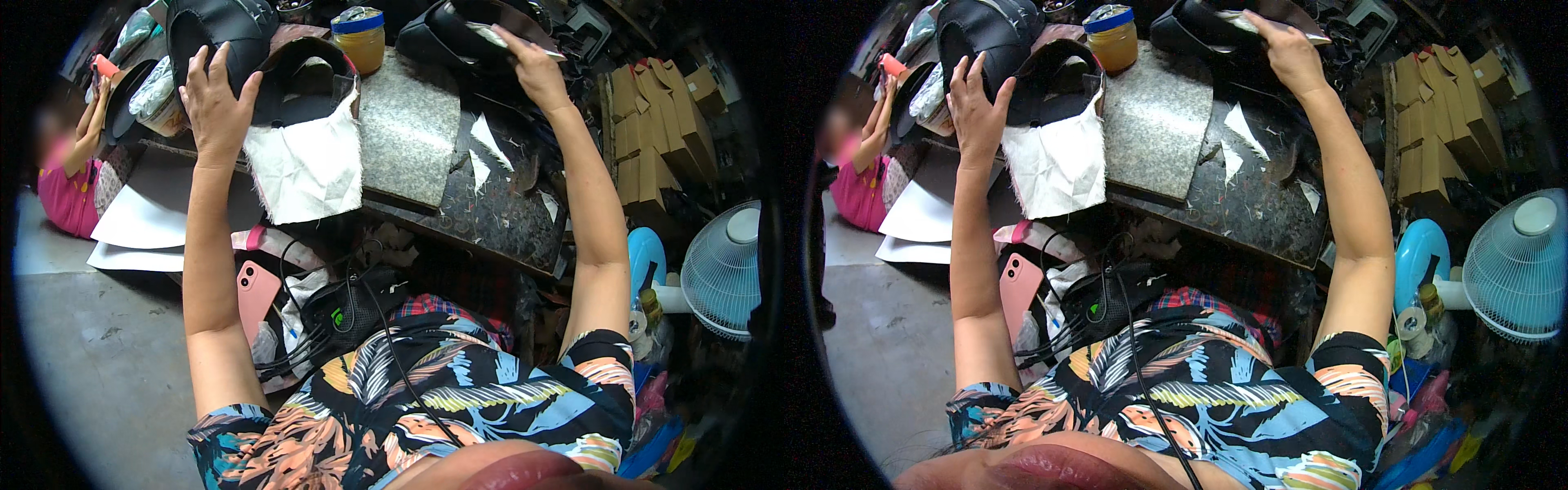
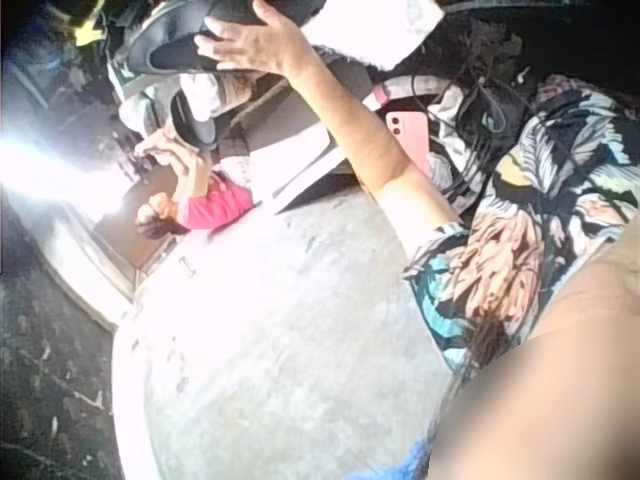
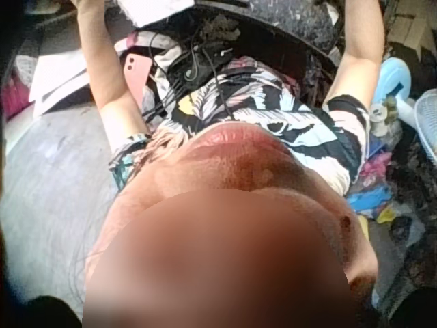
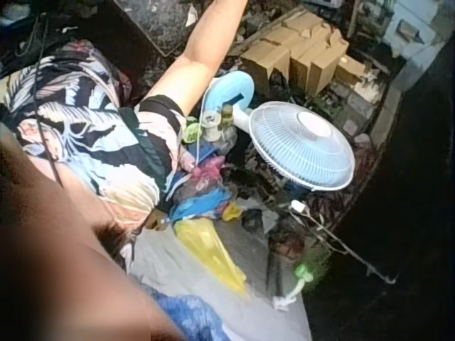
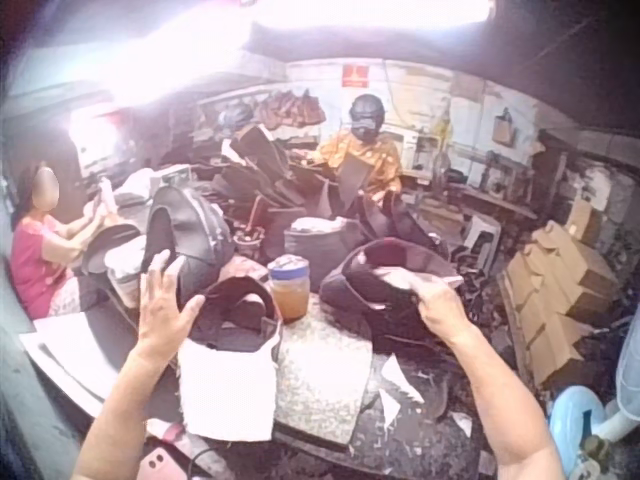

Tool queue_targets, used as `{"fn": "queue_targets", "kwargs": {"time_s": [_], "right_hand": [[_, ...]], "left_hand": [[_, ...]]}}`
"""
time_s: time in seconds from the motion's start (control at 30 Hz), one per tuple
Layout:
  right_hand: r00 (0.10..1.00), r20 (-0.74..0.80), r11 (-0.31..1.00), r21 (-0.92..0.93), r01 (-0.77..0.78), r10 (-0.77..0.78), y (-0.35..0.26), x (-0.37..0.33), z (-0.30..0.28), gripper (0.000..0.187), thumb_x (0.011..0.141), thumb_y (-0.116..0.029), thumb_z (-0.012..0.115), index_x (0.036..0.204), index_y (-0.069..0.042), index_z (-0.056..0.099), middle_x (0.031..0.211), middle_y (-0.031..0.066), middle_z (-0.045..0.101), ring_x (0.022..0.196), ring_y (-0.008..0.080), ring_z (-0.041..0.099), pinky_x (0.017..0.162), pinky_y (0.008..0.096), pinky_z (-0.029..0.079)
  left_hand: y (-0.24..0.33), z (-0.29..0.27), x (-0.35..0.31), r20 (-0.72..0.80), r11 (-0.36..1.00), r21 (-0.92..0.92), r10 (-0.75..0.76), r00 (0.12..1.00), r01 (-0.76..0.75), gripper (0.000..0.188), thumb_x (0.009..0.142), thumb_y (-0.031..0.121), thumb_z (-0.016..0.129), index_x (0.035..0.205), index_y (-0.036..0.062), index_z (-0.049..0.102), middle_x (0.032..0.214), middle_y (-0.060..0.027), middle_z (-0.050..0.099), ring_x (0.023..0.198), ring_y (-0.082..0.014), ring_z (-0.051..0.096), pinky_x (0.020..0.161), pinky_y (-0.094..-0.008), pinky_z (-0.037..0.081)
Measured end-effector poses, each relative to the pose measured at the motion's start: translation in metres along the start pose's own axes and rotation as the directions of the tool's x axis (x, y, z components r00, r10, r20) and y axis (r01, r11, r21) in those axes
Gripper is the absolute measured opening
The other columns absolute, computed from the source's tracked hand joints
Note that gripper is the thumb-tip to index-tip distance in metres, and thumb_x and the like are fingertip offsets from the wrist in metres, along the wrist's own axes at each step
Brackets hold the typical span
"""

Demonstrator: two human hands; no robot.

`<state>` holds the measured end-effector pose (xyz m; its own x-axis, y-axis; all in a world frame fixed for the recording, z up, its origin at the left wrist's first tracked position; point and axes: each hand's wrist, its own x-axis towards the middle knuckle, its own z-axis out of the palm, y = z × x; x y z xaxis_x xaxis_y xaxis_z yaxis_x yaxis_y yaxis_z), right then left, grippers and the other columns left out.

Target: The person places a white fabric insert into a black shoe, trims excess fabric with scissors, and presses the insert into place. The person repeats this process for a second shoe, handling both shoes and fabric pieces throughout.

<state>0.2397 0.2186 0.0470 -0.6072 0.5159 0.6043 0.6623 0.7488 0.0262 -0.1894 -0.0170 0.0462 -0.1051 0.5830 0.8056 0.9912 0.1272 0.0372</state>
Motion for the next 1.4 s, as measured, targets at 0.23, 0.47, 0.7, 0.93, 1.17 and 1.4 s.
{"fn": "queue_targets", "kwargs": {"time_s": [0.23,0.47,0.7,0.93,1.17,1.4], "right_hand": [[0.907,-0.420,0.998,0.063,0.024,0.005,-0.060,0.005,-0.073,0.053,0.086,0.003,0.058,0.138,-0.010,0.059,0.110,0.0214,0.069,0.098,0.0361,0.067,0.081,0.0420,0.053],[0.989,0.054,0.987,-0.082,0.139,-0.135,-0.203,-0.064,-0.075,0.063,0.081,0.000,0.062,0.142,-0.008,0.055,0.074,0.0090,0.068,0.060,0.0189,0.064,0.057,0.0317,0.054],[0.995,0.085,0.977,0.210,0.025,-0.043,-0.227,-0.066,-0.033,0.070,0.079,-0.002,0.069,0.146,-0.005,0.047,0.098,0.0180,0.071,0.083,0.0264,0.069,0.073,0.0355,0.056],[0.975,0.173,0.553,0.803,-0.221,0.140,-0.183,-0.046,-0.051,0.030,0.093,-0.005,0.059,0.123,-0.004,0.065,0.108,0.0168,0.073,0.101,0.0251,0.072,0.087,0.0349,0.056],[0.993,0.120,0.915,0.400,-0.054,0.006,-0.149,-0.048,-0.003,0.035,0.089,-0.016,0.063,0.124,-0.011,0.061,0.102,0.0192,0.068,0.097,0.0380,0.066,0.085,0.0449,0.053],[0.962,0.215,0.861,0.442,-0.252,0.171,-0.145,-0.050,0.000,0.038,0.089,-0.024,0.072,0.124,-0.010,0.063,0.105,0.0133,0.072,0.093,0.0249,0.072,0.081,0.0341,0.056]], "left_hand": [[0.064,-0.021,0.010,-0.092,0.982,-0.054,0.176,0.980,-0.181,0.064,0.088,0.046,0.071,0.142,0.0200,0.049,0.146,-0.0156,0.038,0.143,-0.0386,0.029,0.113,-0.0641,0.026],[0.150,-0.049,-0.048,0.631,0.979,0.051,0.122,0.766,-0.198,0.098,0.077,0.044,0.078,0.155,0.0101,0.028,0.161,-0.0150,0.026,0.150,-0.0397,0.021,0.115,-0.0666,0.022],[0.101,-0.030,-0.056,0.405,0.991,0.058,0.084,0.911,-0.117,0.115,0.073,0.027,0.083,0.160,0.0124,0.010,0.166,-0.0136,0.014,0.152,-0.0365,0.016,0.115,-0.0660,0.022],[0.151,-0.045,-0.045,-0.054,0.647,-0.624,0.525,0.849,-0.439,0.078,0.079,0.016,0.074,0.149,0.0070,0.039,0.155,-0.0185,0.036,0.143,-0.0379,0.037,0.115,-0.0514,0.036],[0.198,-0.014,-0.027,0.590,0.922,-0.380,0.175,0.788,0.080,0.022,0.088,0.006,0.061,0.108,-0.0016,0.055,0.107,-0.0237,0.062,0.095,-0.0405,0.066,0.081,-0.0440,0.056],[0.199,0.011,-0.036,0.549,0.973,-0.227,0.166,0.819,-0.046,0.028,0.091,0.032,0.066,0.093,0.0044,0.066,0.092,-0.0151,0.066,0.077,-0.0367,0.069,0.065,-0.0442,0.057]]}}
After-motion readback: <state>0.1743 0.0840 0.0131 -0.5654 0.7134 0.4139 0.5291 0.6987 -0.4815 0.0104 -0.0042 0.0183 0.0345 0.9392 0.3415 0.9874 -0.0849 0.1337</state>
